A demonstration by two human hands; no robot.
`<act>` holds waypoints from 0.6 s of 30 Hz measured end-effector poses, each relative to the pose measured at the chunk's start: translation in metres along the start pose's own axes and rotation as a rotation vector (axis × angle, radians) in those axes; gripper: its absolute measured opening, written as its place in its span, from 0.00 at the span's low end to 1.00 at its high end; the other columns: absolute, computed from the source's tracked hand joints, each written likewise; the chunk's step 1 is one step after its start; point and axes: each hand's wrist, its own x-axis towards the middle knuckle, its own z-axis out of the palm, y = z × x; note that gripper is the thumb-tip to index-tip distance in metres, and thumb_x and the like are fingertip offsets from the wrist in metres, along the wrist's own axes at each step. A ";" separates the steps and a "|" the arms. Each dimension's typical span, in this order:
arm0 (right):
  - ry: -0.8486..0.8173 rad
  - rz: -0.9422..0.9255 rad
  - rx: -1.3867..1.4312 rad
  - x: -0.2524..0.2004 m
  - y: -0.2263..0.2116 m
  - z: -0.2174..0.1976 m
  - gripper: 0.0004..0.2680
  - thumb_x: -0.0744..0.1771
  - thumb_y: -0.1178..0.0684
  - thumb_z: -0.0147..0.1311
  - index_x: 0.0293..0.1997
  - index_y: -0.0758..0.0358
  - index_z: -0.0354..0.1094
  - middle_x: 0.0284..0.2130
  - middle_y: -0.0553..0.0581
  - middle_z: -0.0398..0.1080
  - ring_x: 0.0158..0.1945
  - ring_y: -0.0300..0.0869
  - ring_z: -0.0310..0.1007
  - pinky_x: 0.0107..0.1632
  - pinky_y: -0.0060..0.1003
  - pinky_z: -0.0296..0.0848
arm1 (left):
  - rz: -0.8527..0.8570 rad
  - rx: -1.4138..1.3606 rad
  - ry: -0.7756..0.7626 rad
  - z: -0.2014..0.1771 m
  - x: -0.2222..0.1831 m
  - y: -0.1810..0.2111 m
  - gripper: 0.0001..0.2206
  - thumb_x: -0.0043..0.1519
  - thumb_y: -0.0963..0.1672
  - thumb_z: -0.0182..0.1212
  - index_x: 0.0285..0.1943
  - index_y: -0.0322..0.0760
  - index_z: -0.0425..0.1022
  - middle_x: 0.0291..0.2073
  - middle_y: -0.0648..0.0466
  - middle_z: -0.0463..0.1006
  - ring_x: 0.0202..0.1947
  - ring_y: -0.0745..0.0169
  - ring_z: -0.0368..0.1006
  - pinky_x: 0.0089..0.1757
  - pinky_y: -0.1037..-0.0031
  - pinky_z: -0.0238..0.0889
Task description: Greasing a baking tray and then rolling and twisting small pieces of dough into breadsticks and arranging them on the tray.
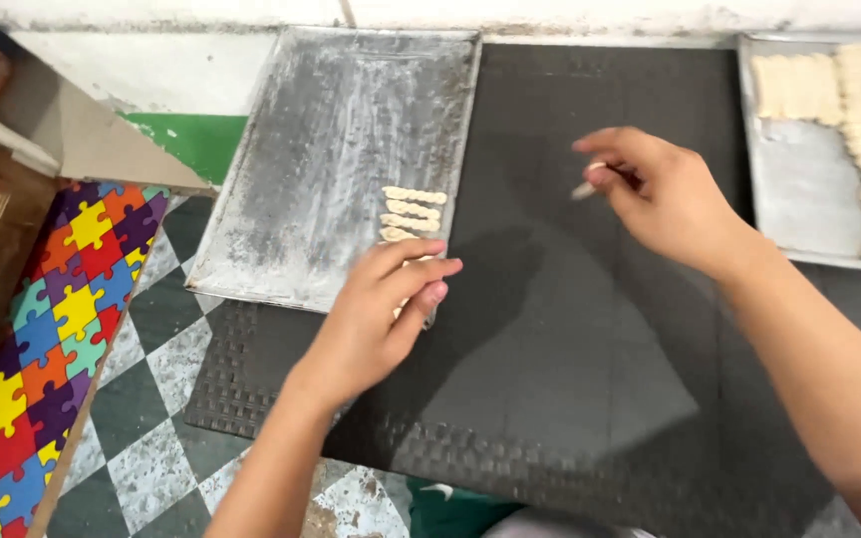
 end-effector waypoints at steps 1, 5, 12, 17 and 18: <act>-0.018 -0.034 0.166 -0.008 -0.022 -0.017 0.05 0.70 0.56 0.60 0.51 0.57 0.75 0.39 0.60 0.77 0.46 0.55 0.79 0.48 0.48 0.77 | -0.013 -0.055 0.024 0.008 0.000 0.007 0.13 0.70 0.43 0.57 0.62 0.42 0.79 0.57 0.45 0.79 0.59 0.35 0.75 0.56 0.52 0.67; -0.153 0.003 0.579 -0.039 -0.080 -0.056 0.07 0.66 0.61 0.63 0.47 0.62 0.80 0.33 0.59 0.79 0.36 0.44 0.81 0.49 0.42 0.80 | -0.099 -0.258 0.061 0.042 0.016 0.054 0.20 0.77 0.46 0.42 0.73 0.30 0.66 0.65 0.31 0.71 0.69 0.25 0.63 0.66 0.42 0.56; -0.085 -0.034 0.620 -0.089 -0.044 -0.081 0.07 0.64 0.60 0.66 0.45 0.60 0.81 0.35 0.58 0.80 0.40 0.45 0.82 0.49 0.43 0.79 | -0.583 -0.911 -0.056 0.124 -0.002 0.091 0.28 0.75 0.57 0.39 0.38 0.39 0.81 0.11 0.58 0.60 0.13 0.70 0.59 0.22 0.81 0.55; 0.199 0.620 0.284 -0.125 0.032 -0.183 0.05 0.73 0.58 0.60 0.55 0.63 0.75 0.41 0.59 0.78 0.41 0.44 0.79 0.53 0.39 0.75 | -0.507 -0.590 -0.350 0.087 -0.050 0.062 0.17 0.74 0.50 0.47 0.33 0.43 0.72 0.29 0.60 0.73 0.34 0.69 0.68 0.41 0.76 0.61; 0.203 0.622 0.286 -0.136 0.173 -0.176 0.05 0.73 0.58 0.60 0.55 0.63 0.75 0.41 0.59 0.78 0.41 0.44 0.79 0.53 0.39 0.75 | -0.505 -0.588 -0.354 0.078 -0.056 0.060 0.17 0.74 0.50 0.47 0.33 0.43 0.72 0.29 0.60 0.73 0.34 0.69 0.68 0.41 0.76 0.61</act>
